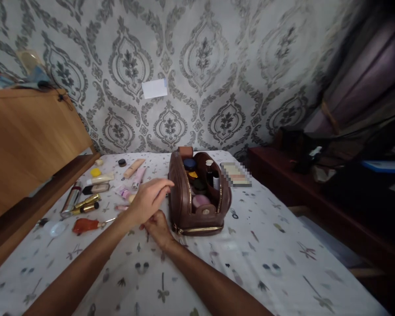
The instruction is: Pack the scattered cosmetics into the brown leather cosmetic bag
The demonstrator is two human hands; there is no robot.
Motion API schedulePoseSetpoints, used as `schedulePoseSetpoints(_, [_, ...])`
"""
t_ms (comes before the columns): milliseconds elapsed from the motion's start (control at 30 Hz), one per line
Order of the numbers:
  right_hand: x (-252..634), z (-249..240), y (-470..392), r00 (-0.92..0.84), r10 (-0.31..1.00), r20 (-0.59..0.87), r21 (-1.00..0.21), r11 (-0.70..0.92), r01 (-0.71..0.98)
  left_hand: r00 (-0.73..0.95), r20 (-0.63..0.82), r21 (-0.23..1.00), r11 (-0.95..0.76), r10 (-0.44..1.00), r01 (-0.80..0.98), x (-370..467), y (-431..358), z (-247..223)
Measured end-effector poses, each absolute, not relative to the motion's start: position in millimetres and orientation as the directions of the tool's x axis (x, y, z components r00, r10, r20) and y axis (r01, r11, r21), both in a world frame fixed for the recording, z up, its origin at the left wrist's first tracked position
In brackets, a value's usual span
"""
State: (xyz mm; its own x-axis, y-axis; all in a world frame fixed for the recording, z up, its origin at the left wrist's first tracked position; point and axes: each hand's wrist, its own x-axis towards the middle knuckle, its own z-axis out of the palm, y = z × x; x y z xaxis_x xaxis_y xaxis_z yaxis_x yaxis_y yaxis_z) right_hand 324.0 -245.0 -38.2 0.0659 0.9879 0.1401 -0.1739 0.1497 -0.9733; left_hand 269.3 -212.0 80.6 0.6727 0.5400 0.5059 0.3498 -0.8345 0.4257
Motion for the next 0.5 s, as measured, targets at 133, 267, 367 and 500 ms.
schedulePoseSetpoints(133, [325,-44,-242,0.103,0.979,0.174,-0.975,0.186,-0.121,0.655,0.436,0.480,-0.775,0.617,0.411,243,-222,40])
schedulePoseSetpoints(267, [325,-47,-238,0.107,0.973,0.206,-0.974,0.214,-0.072,0.578,0.430,0.586,-0.702,0.693,0.406,231,-221,13])
schedulePoseSetpoints(367, [324,-48,-238,0.115,0.968,0.224,-0.973,0.229,-0.038,0.515,0.421,0.657,-0.643,0.746,0.394,228,-218,2])
schedulePoseSetpoints(500, [324,-48,-239,0.110,0.963,0.244,-0.969,0.245,0.002,0.536,0.413,0.629,-0.656,0.737,0.417,223,-218,-1])
